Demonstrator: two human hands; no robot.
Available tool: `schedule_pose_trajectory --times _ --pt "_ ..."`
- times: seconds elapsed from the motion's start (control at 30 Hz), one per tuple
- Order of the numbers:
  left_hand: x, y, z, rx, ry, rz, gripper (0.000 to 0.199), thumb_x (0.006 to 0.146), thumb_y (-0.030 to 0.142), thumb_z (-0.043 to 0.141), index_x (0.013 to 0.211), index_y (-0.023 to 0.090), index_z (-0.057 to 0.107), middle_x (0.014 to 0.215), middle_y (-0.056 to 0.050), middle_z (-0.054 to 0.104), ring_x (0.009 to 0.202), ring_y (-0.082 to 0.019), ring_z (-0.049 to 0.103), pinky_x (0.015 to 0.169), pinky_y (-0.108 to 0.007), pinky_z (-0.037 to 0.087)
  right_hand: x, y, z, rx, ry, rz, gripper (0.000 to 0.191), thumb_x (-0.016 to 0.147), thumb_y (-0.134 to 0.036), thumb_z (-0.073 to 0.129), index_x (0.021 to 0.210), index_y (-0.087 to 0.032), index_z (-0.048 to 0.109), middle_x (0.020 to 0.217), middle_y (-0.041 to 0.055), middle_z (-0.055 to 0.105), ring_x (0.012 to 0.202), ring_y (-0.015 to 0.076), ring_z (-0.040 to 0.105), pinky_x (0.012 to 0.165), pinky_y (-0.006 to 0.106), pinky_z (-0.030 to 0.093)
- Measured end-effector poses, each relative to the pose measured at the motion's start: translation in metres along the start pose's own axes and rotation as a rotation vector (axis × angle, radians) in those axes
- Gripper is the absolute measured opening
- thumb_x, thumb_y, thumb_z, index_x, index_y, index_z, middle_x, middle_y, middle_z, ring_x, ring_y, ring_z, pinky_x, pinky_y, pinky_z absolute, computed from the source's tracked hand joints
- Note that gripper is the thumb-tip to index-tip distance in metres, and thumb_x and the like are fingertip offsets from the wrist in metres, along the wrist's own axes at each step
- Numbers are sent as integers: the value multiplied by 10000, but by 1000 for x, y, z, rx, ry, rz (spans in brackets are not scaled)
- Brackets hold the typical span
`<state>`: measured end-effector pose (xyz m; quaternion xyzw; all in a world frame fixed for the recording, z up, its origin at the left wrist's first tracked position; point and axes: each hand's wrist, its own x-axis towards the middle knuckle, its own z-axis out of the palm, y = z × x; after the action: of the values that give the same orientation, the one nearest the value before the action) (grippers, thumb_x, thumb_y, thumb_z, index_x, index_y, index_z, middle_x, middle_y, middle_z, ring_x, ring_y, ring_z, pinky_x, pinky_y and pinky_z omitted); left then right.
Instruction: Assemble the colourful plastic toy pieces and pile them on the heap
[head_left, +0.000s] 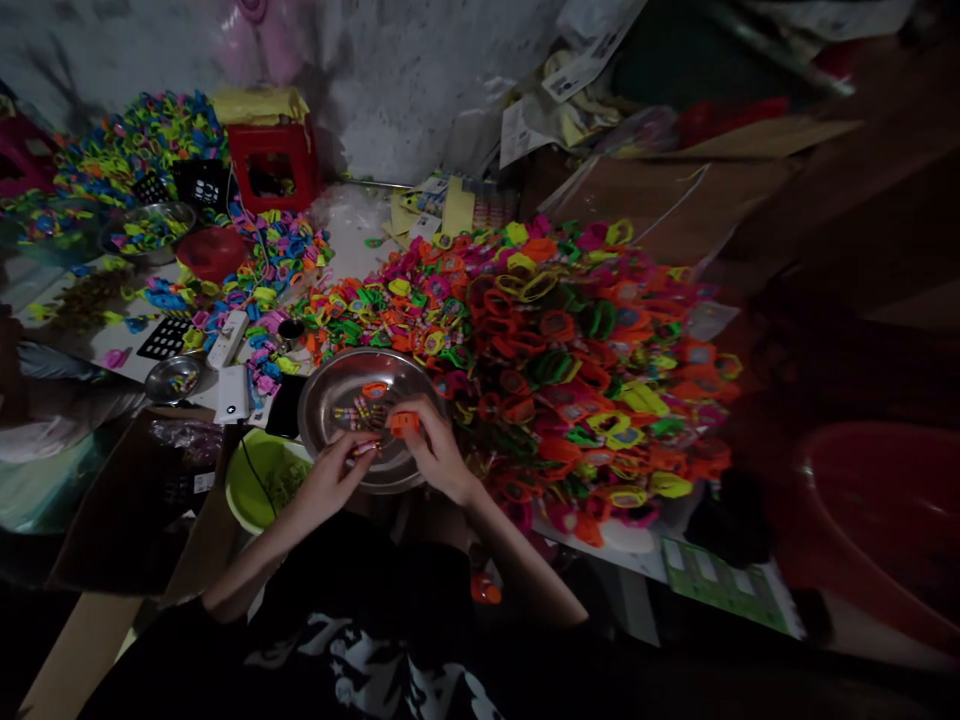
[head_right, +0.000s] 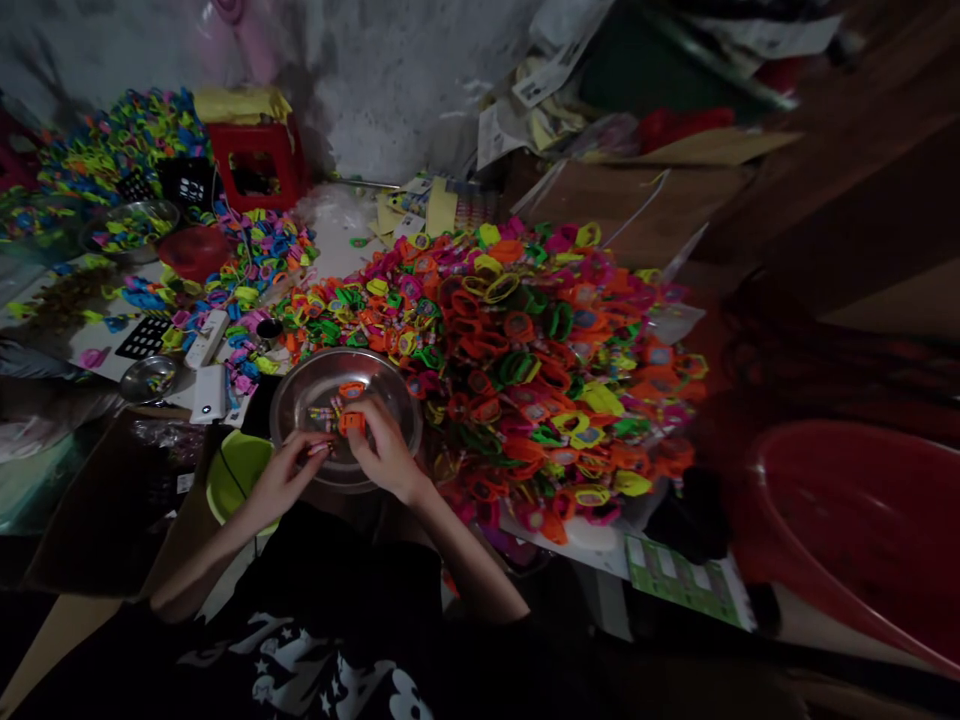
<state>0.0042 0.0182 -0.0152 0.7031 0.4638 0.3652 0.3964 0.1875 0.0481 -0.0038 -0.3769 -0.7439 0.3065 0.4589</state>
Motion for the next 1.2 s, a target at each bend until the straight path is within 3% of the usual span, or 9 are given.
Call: schedule_pose_trajectory --times 0.1,0.2,0.3,0.5,0.77,1.03,1.2 --pt "-5 -1 -8 -37 62 -25 223 912 339 479 1068 190 531 1007 -64 613 940 -171 595 853 -296 467 -2 -3 -10 -68 -190 29 167 922 -328 419 1020 -220 498 875 45 610 796 179 594 748 315 479" --pt "-7 2 -15 -3 85 17 210 905 341 496 1039 190 553 993 -58 616 924 -171 592 834 -291 465 -2 -13 -15 -148 -322 -29 205 902 -312 464 1079 -214 493 951 64 639 858 186 619 770 309 485" --pt "-7 8 -16 23 63 61 196 917 321 478 1037 192 565 985 -57 616 935 -173 588 837 -295 462 -1 -23 -15 -222 -348 -92 247 893 -321 478 1112 -208 499 1023 91 647 933 215 622 804 334 486" --pt "-6 12 -15 82 98 179 128 898 260 528 997 195 576 952 -45 612 930 -169 577 824 -293 460 0 -32 -15 -296 -369 -142 241 897 -339 474 1100 -212 490 978 78 654 893 204 630 759 312 491" --pt "-5 19 -24 281 42 375 121 895 168 522 1004 200 561 1005 -42 633 971 -176 542 843 -309 432 0 -34 -19 -319 -424 -62 267 893 -363 497 1107 -204 488 984 74 668 878 206 646 738 294 481" --pt "-11 25 -25 486 -74 426 137 930 179 434 1031 174 528 992 -67 615 952 -188 521 837 -328 436 -3 -30 -20 -326 -518 -49 247 914 -405 469 1043 -200 521 921 69 666 824 194 636 690 270 446" --pt "-12 28 -21 499 -40 476 114 909 139 430 974 171 518 908 -57 621 882 -194 515 787 -338 455 -4 -28 -21 -300 -600 -71 243 925 -401 455 979 -181 542 872 60 649 763 165 605 652 246 418"
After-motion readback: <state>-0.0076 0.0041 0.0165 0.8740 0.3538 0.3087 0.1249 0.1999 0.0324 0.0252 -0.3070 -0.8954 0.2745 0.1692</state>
